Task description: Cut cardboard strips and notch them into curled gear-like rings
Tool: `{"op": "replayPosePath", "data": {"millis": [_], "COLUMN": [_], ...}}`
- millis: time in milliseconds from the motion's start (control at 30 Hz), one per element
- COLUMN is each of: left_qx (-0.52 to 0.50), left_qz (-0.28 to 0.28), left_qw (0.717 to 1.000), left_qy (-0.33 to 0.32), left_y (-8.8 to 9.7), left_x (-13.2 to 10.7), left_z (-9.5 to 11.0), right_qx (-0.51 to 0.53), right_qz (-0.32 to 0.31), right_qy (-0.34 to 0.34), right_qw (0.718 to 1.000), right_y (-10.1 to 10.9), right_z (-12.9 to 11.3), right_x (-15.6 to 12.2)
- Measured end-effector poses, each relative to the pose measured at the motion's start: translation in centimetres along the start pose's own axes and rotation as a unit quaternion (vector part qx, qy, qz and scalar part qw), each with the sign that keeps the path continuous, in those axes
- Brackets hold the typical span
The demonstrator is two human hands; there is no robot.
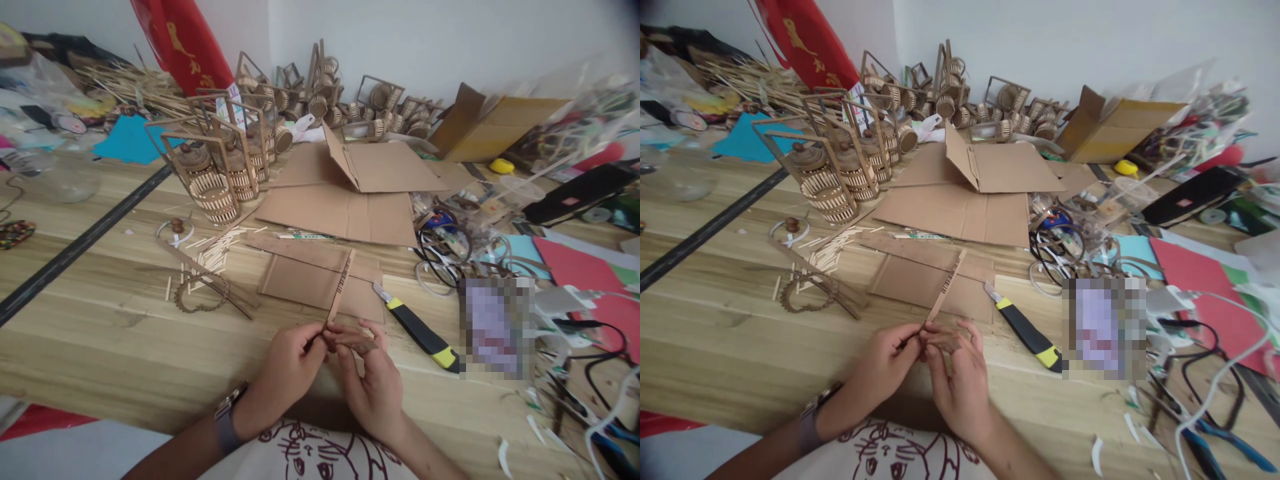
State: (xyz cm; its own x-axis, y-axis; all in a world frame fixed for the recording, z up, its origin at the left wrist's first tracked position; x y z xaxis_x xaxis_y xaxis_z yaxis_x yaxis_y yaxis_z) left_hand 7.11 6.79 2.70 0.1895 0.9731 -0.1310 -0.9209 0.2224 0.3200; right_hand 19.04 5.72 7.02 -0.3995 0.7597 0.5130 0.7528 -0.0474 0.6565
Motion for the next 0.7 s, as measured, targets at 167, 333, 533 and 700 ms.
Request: {"op": "replayPosePath", "data": {"millis": [167, 333, 533, 700], "left_qx": [-0.005, -0.015, 0.025, 0.042], "left_qz": [-0.016, -0.026, -0.011, -0.004], "left_qw": [1.000, 0.999, 0.999, 0.999], "left_qy": [-0.005, -0.015, -0.025, -0.007], "left_y": [-0.24, -0.52, -0.20, -0.20], "left_x": [-0.13, -0.14, -0.20, -0.14], "left_z": [0.22, 0.15, 0.36, 0.28], "right_qx": [0.021, 0.014, -0.025, -0.068], "right_qz": [0.021, 0.023, 0.011, 0.022], "right_qy": [-0.029, -0.009, 0.021, 0.042], "right_qw": [0.999, 1.000, 0.999, 0.997], "right_y": [0.47, 0.48, 0.31, 0.40], "right_z": [0.56, 0.34, -0.05, -0.33], "right_x": [-0.05, 0.08, 0.18, 0.19]}}
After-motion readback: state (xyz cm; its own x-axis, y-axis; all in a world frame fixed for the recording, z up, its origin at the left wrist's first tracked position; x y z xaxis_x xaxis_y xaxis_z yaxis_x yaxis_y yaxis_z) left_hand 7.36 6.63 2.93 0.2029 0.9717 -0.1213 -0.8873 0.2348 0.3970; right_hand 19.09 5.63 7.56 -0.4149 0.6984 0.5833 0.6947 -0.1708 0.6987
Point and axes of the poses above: each hand's wrist, its own x-axis towards the middle knuckle, its own y-axis out of the back of the hand, z = x × y, the point moved 8 cm from there along x, towards the middle knuckle, and after that the axes turned 6 degrees about -z, right-handed, at the moved point
